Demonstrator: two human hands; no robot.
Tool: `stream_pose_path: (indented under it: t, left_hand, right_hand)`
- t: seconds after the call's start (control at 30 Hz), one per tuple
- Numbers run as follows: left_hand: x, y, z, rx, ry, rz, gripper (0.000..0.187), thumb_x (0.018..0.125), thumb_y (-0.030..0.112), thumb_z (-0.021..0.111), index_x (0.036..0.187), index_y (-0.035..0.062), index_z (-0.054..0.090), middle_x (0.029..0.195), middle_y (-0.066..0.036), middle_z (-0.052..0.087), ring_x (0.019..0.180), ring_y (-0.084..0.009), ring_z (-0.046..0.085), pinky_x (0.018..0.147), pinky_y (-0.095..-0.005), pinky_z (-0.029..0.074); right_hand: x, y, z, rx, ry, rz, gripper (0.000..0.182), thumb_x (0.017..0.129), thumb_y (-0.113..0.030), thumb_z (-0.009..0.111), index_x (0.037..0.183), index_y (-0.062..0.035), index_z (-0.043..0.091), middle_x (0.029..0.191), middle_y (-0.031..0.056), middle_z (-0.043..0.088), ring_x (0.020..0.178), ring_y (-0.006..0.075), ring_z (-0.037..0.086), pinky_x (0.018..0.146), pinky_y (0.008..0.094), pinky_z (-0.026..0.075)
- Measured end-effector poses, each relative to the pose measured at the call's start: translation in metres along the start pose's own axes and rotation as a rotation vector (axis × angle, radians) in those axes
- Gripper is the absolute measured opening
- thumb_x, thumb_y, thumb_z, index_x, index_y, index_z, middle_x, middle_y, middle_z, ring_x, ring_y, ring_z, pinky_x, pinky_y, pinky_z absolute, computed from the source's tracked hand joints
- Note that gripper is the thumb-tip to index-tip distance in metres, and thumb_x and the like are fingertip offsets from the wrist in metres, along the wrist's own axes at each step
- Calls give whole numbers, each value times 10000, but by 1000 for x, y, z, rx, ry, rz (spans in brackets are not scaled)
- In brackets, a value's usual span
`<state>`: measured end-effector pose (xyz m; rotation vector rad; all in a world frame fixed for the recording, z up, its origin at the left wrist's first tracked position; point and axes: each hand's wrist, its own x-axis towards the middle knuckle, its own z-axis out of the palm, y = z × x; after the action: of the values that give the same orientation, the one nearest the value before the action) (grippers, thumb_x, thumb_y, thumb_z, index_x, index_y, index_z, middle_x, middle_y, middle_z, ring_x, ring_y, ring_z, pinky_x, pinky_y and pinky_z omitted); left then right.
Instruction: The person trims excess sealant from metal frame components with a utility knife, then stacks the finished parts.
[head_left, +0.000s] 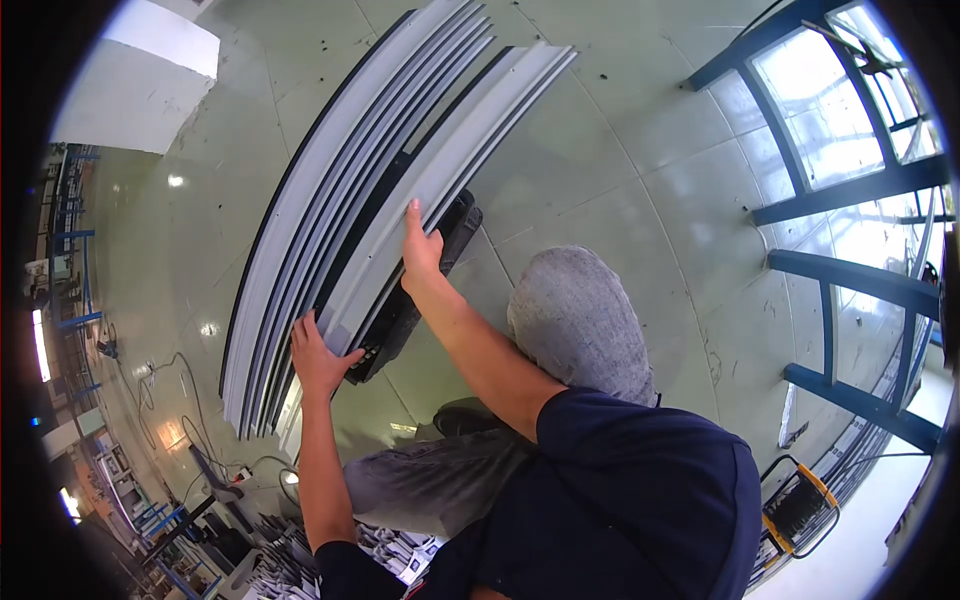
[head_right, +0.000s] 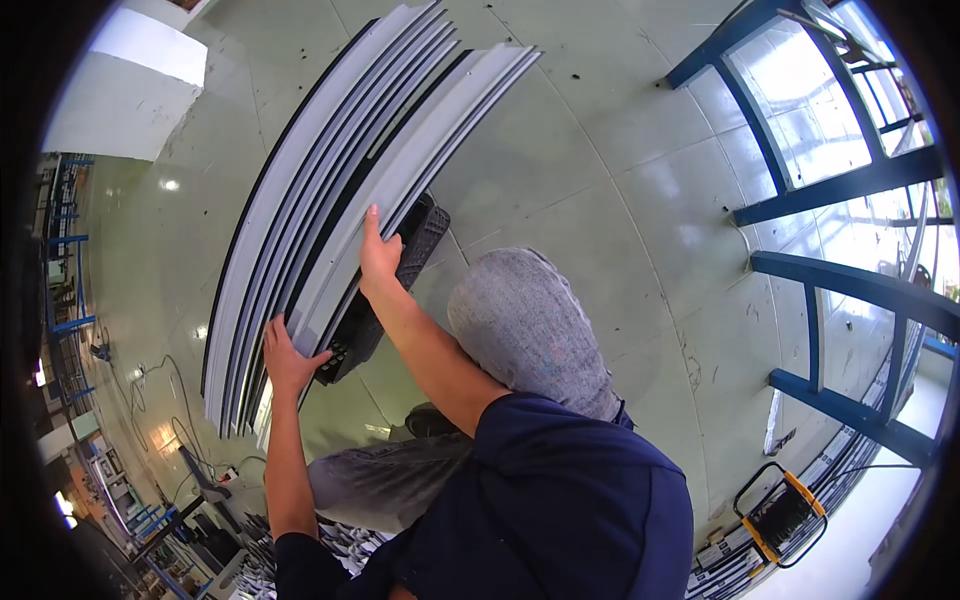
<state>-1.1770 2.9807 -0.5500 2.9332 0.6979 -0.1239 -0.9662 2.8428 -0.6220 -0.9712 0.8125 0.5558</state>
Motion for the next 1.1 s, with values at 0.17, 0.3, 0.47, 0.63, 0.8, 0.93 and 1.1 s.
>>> stream_pose_path:
  t: [0.17, 0.3, 0.47, 0.63, 0.8, 0.93, 1.1]
  left_hand:
    - [-12, 13, 11, 85, 109, -5, 1105, 544, 311, 999, 1447, 52, 417, 1368, -191, 499, 1259, -412, 507, 1053, -516, 434]
    - [-14, 12, 17, 84, 132, 5, 1184, 542, 310, 1001, 1514, 57, 375, 1383, -187, 483, 1263, -409, 498, 1055, -521, 420]
    - [-15, 25, 13, 231, 186, 76, 1345, 545, 287, 997, 1626, 63, 228, 1373, -205, 483, 1237, -422, 501, 1040, -538, 417]
    - [-8, 16, 10, 80, 119, 63, 1345, 536, 200, 969, 1636, 73, 205, 1364, -216, 496, 1210, -439, 516, 1053, -537, 420]
    - [-1, 10, -4, -1, -5, 16, 1311, 525, 161, 958, 1614, 76, 234, 1377, -213, 491, 1265, -444, 502, 1099, -516, 417]
    - [-1, 9, -7, 13, -22, 18, 1290, 515, 157, 960, 1600, 99, 264, 1384, -208, 487, 1277, -440, 497, 1111, -508, 410]
    - [0, 10, -12, 39, 4, 22, 1261, 505, 159, 949, 1584, 104, 298, 1366, -197, 501, 1282, -428, 494, 1119, -499, 401]
  right_hand:
    - [15, 15, -4, -11, -2, -3, 1088, 902, -752, 623, 1511, 108, 353, 1514, 283, 469, 1420, 373, 463, 1154, 482, 389]
    - [-7, 5, -4, -193, 102, -70, 1009, 933, -707, 599, 1474, 116, 379, 1481, 328, 494, 1391, 421, 491, 1144, 455, 392]
    - [-19, -7, -6, -252, 85, -94, 903, 919, -690, 631, 1328, 100, 473, 1380, 336, 560, 1314, 433, 548, 1102, 467, 419]
    - [-26, -16, -9, -455, 85, -166, 855, 832, -640, 764, 1205, 91, 523, 1308, 316, 591, 1250, 405, 583, 1061, 462, 448]
    - [-29, -20, -13, -522, 38, -228, 696, 743, -394, 894, 1140, 83, 580, 1180, 243, 668, 1109, 321, 657, 946, 433, 520]
    - [-16, -10, -16, -361, -43, -309, 516, 715, -257, 833, 1042, 56, 583, 1025, 216, 708, 998, 362, 703, 912, 454, 537]
    - [-14, -13, -19, -344, -80, -268, 395, 725, -140, 808, 1008, 61, 620, 940, 134, 698, 867, 246, 684, 792, 386, 547]
